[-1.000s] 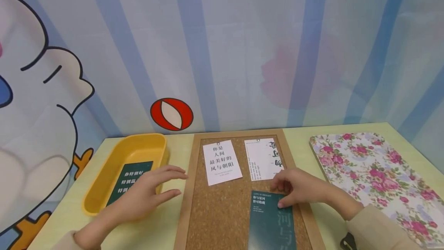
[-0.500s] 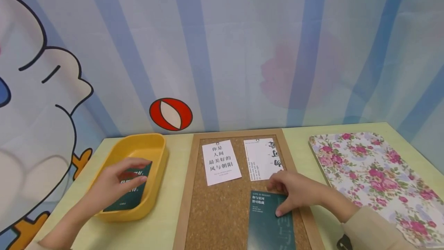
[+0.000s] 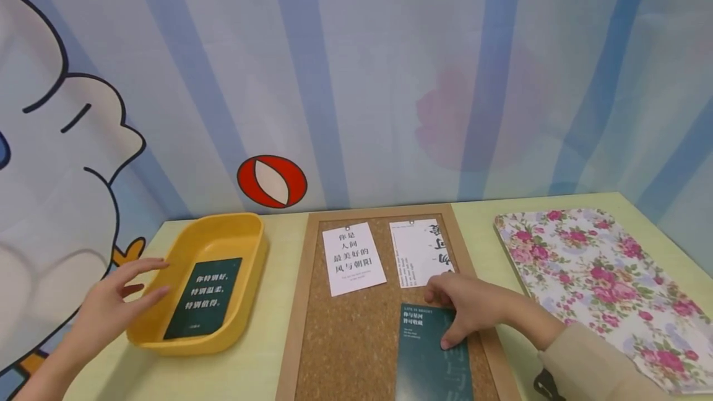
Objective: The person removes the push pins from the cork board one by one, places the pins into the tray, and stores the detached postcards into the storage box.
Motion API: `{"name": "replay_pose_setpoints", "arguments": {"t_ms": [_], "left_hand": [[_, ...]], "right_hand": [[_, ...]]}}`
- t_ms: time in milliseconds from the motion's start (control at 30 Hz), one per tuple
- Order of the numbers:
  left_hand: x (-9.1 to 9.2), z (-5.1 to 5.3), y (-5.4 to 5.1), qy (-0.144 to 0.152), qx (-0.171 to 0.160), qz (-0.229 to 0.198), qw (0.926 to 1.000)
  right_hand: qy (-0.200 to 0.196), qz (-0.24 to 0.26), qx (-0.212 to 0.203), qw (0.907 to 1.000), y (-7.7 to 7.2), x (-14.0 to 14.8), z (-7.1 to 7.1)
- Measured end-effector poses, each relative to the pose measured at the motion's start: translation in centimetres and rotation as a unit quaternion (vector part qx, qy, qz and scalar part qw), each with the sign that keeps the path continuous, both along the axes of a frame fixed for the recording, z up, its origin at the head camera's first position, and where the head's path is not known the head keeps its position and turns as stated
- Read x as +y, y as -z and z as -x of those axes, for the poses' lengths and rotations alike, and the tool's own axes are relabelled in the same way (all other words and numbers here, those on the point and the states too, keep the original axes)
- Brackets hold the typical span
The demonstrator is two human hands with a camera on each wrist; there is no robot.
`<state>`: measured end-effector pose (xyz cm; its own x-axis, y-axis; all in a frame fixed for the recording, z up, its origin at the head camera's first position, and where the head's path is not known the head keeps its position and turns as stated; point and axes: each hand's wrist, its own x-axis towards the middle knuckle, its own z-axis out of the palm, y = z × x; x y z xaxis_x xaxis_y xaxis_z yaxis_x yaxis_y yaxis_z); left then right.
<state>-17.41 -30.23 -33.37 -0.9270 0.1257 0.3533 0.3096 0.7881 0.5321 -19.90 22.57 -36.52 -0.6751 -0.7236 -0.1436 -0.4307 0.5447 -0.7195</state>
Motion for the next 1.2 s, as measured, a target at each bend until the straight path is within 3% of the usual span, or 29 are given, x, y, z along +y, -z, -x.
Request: {"name": "replay_pose_setpoints", "arguments": {"t_ms": [267, 600, 733, 900, 1200], "left_hand": [[-2.4, -0.6, 1.5, -0.059, -0.038, -0.012, 0.9974], [-2.7, 0.1, 3.0, -0.081, -0.019, -0.011, 0.9964], [-3.0, 0.1, 2.9, -0.087, -0.061, 0.000, 0.9944], [-3.4, 0.2, 2.5, -0.103, -0.127, -0.004, 0.9865], [-3.2, 0.5, 2.4, -0.134, -0.162, 0.002, 0.9776]], "right_hand": [[0.005, -0.004, -0.027, 0.9996, -0.2, -0.5, 0.1], [0.014, -0.004, -0.042, 0.9990, -0.3, -0.7, 0.1], [0.017, -0.015, -0.044, 0.9988, -0.5, -0.9, 0.1], [0.015, -0.026, -0.036, 0.9989, -0.7, -1.2, 0.1], [0.021, -0.031, -0.046, 0.9983, -0.6, -1.4, 0.0]]}}
